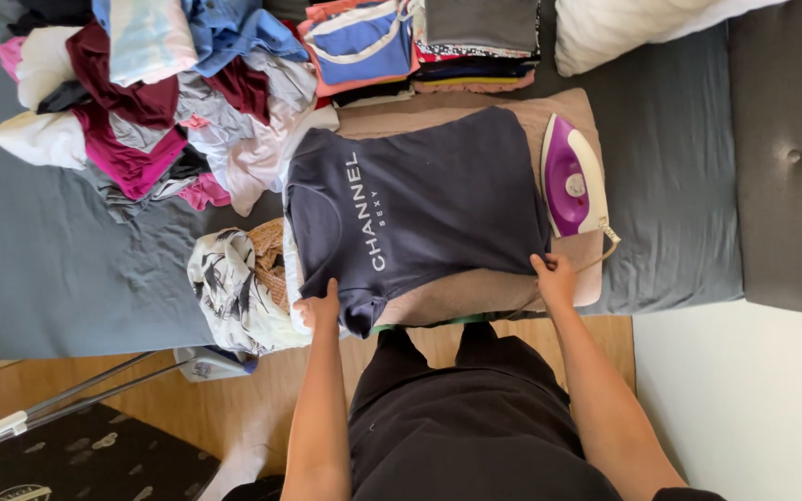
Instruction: The person irons a dark blue t-shirt on a towel placed on a bed. They smooth the fabric, use a purple iron to press the front and back, and then fold the shirt neatly.
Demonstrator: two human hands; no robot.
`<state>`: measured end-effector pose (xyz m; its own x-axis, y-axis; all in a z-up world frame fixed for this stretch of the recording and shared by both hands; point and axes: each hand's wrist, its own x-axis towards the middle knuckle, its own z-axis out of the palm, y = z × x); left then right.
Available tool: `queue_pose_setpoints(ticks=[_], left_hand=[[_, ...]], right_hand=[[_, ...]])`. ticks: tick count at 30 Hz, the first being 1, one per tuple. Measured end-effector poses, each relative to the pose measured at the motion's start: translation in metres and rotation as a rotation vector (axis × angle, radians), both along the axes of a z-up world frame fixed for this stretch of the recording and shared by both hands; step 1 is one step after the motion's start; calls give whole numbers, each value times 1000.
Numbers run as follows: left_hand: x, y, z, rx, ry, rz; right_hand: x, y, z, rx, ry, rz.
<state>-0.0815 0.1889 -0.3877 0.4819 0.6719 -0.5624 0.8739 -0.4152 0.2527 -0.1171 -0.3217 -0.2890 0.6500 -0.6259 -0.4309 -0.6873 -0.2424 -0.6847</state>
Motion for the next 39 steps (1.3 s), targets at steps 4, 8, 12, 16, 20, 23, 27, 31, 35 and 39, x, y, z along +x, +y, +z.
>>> queue_pose_setpoints(ticks=[4,8,12,16,20,23,27,31,35,39], left_hand=[[-5,-14,65,-50,-185,81],[-15,-20,143,23,-507,101],[-38,-12,163,58,-491,-66],[-63,6,88,119,-381,-119],[-29,-32,105,323,-490,-235],[14,-89,158,418,-729,-436],[40,-164,193,368,-680,-847],[37,-178,163,265,-398,-1076],[36,-182,153,277,-407,-1127],[56,-238,201,102,-603,-1047]], right_hand=[[8,5,33,-80,-26,27],[9,0,59,21,-185,-69],[-3,0,86,-334,24,135],[-14,9,54,-350,115,211],[-1,30,69,-364,32,159],[19,50,105,-437,-109,171],[37,53,107,-369,-14,214],[31,33,81,-366,98,234],[15,19,79,-266,140,263],[3,19,90,-293,-149,344]])
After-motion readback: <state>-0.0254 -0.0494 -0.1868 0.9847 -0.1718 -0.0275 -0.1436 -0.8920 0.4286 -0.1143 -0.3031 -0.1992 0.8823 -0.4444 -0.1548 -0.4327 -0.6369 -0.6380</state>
